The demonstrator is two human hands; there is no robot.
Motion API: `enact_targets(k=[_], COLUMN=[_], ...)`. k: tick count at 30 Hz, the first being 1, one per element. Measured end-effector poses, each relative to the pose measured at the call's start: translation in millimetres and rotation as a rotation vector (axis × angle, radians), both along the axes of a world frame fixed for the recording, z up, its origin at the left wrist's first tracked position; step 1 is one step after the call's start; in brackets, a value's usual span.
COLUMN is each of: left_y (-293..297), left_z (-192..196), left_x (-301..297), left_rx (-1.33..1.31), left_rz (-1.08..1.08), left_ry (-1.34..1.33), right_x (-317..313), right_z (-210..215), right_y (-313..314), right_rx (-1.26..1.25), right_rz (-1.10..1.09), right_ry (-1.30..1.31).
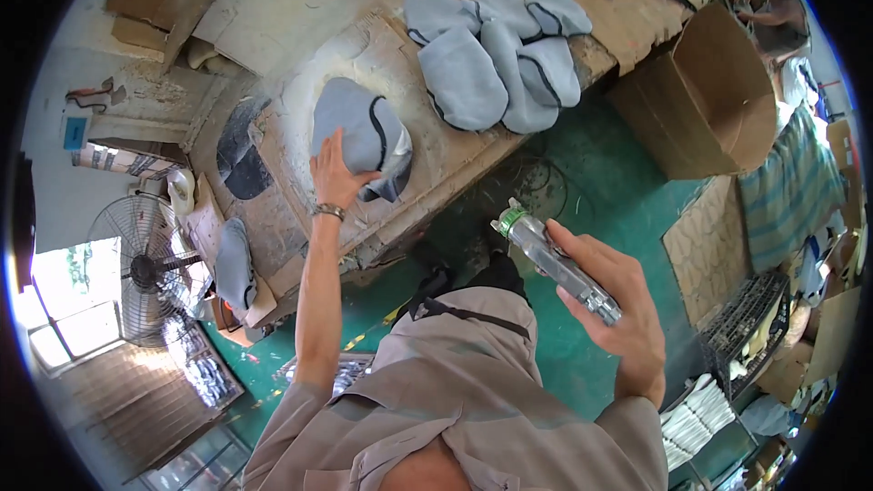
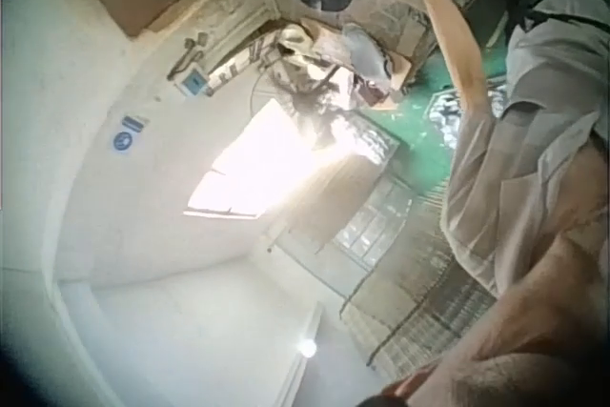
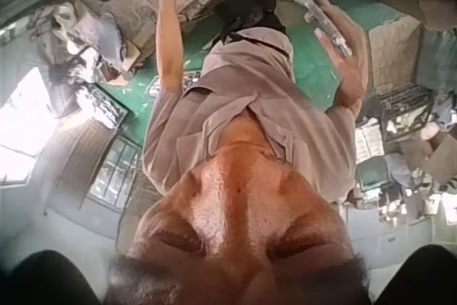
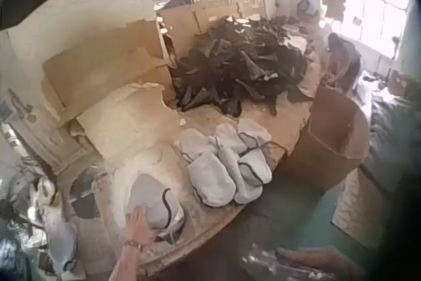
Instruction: Spraying adhesive onto shoe lining components and arranging them on a workbench in a factory setting.
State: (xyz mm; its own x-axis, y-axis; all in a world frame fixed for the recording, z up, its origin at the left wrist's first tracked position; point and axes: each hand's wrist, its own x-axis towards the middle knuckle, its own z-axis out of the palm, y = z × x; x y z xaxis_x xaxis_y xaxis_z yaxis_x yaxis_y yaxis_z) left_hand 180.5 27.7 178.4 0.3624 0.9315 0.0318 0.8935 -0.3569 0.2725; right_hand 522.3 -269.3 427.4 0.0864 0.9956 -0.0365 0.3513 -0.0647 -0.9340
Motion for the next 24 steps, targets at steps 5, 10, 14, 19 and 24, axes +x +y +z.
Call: enact_targets(k=[5,10,14,19,24], left_y=[22,16,12,7,-1], left_z=[-8,-4,4,12,17], left_x=[-8,-2,1,5,3], left_rx=[-0.071,-0.074,-0.074,-0.133,-0.091], left_rz=[-0.069,-0.101,-0.121,-0.075,-0.073], left_ry=[0.026,0.064,0.05,0.081,0.05], right_x=[26,46,49,45,34], right_z=[7,12,15,30,48], right_y=[-16,-17,-21,-32,-33], right_rx=[-0.163,-0.115,-0.043,-0.033,-0.018], right_rz=[0.022,0.104,0.142,0.205,0.21], right_ry=[0.032,0.017,-0.006,-0.084,-0.184])
